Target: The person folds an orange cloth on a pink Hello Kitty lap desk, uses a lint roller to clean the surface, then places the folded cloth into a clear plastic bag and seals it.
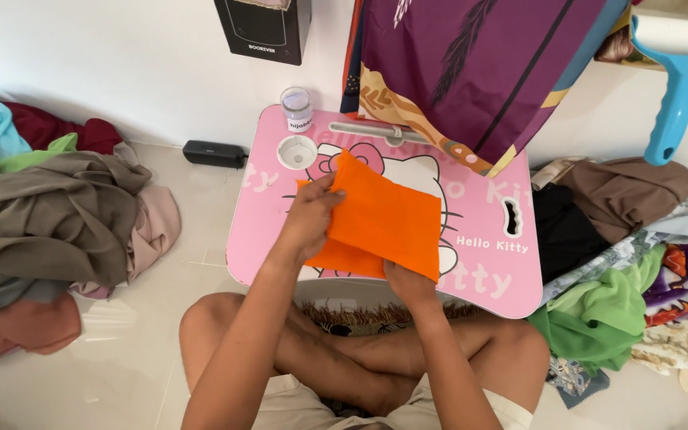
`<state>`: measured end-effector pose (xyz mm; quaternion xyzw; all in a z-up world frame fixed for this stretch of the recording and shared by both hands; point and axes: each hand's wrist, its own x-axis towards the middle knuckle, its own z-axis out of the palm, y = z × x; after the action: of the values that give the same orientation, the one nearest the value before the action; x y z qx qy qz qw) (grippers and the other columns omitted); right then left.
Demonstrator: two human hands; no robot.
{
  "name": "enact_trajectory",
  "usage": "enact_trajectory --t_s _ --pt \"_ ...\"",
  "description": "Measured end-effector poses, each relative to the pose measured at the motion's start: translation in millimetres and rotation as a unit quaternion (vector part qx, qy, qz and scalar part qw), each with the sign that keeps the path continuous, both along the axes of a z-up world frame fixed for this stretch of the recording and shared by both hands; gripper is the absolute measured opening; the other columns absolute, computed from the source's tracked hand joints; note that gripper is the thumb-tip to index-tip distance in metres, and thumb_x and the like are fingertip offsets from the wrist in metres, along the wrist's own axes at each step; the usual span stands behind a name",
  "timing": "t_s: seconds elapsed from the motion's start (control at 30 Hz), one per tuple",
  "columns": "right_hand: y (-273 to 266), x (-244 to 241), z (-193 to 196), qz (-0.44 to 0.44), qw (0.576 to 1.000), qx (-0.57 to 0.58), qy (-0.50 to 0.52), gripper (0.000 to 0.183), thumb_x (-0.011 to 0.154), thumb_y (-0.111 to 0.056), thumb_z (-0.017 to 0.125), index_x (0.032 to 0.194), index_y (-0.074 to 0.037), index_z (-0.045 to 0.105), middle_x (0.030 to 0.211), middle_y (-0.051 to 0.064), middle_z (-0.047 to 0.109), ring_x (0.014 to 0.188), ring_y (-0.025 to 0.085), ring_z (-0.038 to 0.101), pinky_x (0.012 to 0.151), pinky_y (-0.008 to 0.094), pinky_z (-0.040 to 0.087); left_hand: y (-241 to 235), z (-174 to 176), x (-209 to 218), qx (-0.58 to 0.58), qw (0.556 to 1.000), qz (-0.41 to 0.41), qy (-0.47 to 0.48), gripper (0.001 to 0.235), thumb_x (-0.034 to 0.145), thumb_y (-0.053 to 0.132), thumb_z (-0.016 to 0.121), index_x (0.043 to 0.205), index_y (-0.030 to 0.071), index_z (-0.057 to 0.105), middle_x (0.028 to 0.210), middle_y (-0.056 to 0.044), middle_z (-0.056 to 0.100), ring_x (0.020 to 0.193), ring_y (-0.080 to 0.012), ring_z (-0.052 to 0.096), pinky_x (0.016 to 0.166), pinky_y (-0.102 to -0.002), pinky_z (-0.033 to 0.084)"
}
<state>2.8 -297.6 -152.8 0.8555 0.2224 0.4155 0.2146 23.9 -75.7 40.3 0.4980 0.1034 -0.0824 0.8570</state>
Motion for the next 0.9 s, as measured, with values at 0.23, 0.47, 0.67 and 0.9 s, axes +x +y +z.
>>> enact_trajectory --t_s 0.23,0.47,0.67,0.9 --pt "17 -3 28 0.02 0.992 0.08 0.094 0.02 0.1 -0.016 0.043 0.091 -0.009 0.059 0.057 -0.001 0.037 0.038 0.013 0.032 0.043 0.028 0.032 41 -27 -13 0.011 0.999 0.008 0.051 0.057 0.098 -0.004 0.05 0.154 -0.008 0.039 0.14 -0.031 0.06 0.13 -0.0455 0.059 0.102 -0.059 0.053" --pt "30 -17 57 0.038 0.964 0.161 0.206 0.022 0.1 -0.018 0.045 0.082 -0.012 0.056 0.052 -0.002 0.039 0.036 0.012 0.033 0.042 0.026 0.03 62 -60 -16 0.013 0.997 0.034 0.066 0.062 0.098 -0.006 0.048 0.158 -0.004 0.034 0.147 -0.027 0.055 0.134 -0.0443 0.055 0.103 -0.057 0.053" --pt "36 -20 85 0.054 0.928 0.229 0.29 0.027 0.1 -0.02 0.047 0.074 -0.015 0.054 0.047 -0.002 0.041 0.035 0.01 0.033 0.042 0.024 0.028 53 -9 -42 0.111 0.993 0.02 0.032 0.065 0.098 -0.01 0.042 0.16 0.0 0.029 0.148 -0.03 0.053 0.139 -0.0449 0.05 0.11 -0.056 0.048" --pt "29 -20 118 0.063 0.863 0.309 0.394 0.035 0.1 -0.022 0.049 0.065 -0.018 0.052 0.042 -0.003 0.044 0.033 0.009 0.034 0.041 0.022 0.026 68 -110 -23 0.228 0.972 -0.002 -0.063 0.051 0.095 -0.009 0.049 0.142 0.003 0.062 0.135 -0.025 0.065 0.126 -0.031 0.062 0.101 -0.041 0.055"
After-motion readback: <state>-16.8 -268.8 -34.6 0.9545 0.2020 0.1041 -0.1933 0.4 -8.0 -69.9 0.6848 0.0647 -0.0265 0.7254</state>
